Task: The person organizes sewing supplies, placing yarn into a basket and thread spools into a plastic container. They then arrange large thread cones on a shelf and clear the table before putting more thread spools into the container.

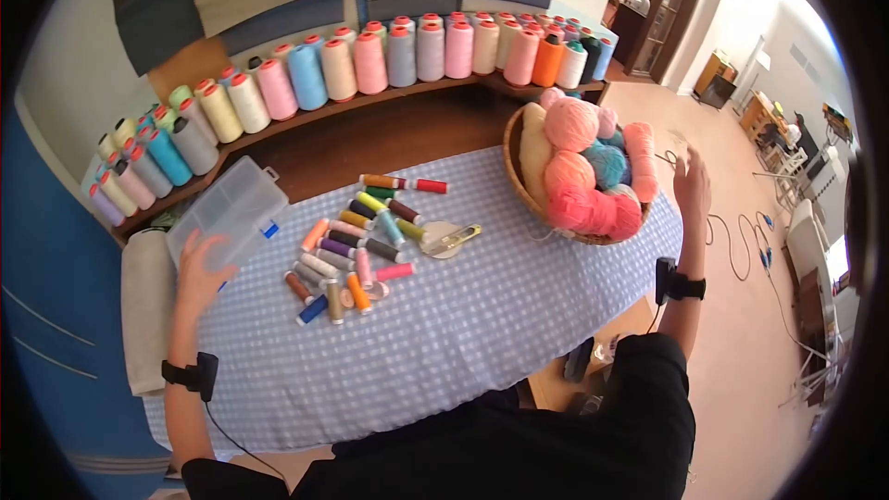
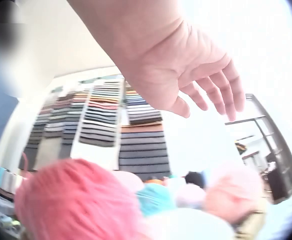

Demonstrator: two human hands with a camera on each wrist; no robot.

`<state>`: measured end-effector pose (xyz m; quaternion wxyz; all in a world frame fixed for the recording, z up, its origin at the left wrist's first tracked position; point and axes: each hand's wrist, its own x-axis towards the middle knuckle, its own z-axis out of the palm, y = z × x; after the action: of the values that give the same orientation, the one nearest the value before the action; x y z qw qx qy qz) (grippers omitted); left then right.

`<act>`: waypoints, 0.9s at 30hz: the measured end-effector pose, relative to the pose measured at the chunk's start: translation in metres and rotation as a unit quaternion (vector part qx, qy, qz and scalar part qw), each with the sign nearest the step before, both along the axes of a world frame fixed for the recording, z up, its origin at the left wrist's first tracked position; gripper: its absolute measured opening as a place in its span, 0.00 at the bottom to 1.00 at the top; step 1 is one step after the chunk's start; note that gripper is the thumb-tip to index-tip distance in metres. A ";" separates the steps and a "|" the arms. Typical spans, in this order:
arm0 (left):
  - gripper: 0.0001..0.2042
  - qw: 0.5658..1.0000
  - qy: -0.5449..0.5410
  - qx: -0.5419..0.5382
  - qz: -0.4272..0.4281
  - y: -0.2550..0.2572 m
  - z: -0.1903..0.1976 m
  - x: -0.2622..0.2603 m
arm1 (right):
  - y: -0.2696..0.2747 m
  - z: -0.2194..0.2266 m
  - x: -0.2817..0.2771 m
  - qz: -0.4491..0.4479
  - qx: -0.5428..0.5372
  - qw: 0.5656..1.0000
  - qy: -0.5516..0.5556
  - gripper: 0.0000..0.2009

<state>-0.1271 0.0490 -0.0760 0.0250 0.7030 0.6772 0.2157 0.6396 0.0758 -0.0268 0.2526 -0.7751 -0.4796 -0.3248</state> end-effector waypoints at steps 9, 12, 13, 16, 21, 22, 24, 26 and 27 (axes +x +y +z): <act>0.22 0.995 0.022 0.096 -0.026 0.025 -0.012 0.012 | -0.035 -0.047 -0.024 0.267 -0.101 0.565 0.774 0.21; 0.23 0.996 -0.023 0.078 -0.047 0.020 0.009 0.051 | -0.027 -0.054 -0.032 0.312 -0.084 0.502 0.802 0.20; 0.25 0.995 -0.050 0.061 -0.056 0.015 0.019 0.068 | -0.022 -0.067 -0.010 0.316 -0.087 0.495 0.804 0.19; 0.31 0.982 -0.108 0.044 -0.151 -0.001 0.053 0.123 | -0.021 -0.035 -0.042 0.300 -0.070 0.544 0.781 0.17; 0.39 0.941 -0.159 -0.023 -0.297 -0.017 0.086 0.215 | -0.028 -0.004 -0.079 0.325 -0.065 0.619 0.712 0.13; 0.40 0.932 -0.170 -0.056 -0.317 -0.018 0.090 0.232 | -0.028 0.002 -0.085 0.339 -0.068 0.632 0.693 0.13; 0.41 0.917 -0.119 -0.010 -0.381 -0.011 0.082 0.263 | -0.031 0.016 -0.098 0.330 -0.075 0.635 0.694 0.15; 0.41 0.902 -0.106 0.040 -0.418 -0.007 0.072 0.294 | -0.035 0.037 -0.117 0.354 -0.088 0.643 0.673 0.19; 0.42 0.901 -0.097 0.042 -0.420 -0.009 0.072 0.308 | -0.031 0.040 -0.116 0.364 -0.107 0.648 0.661 0.23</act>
<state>0.1811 0.0395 -0.0039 0.1489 0.8984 0.3033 0.2806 0.5239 0.0451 0.0131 0.5159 -0.5690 -0.4606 0.4449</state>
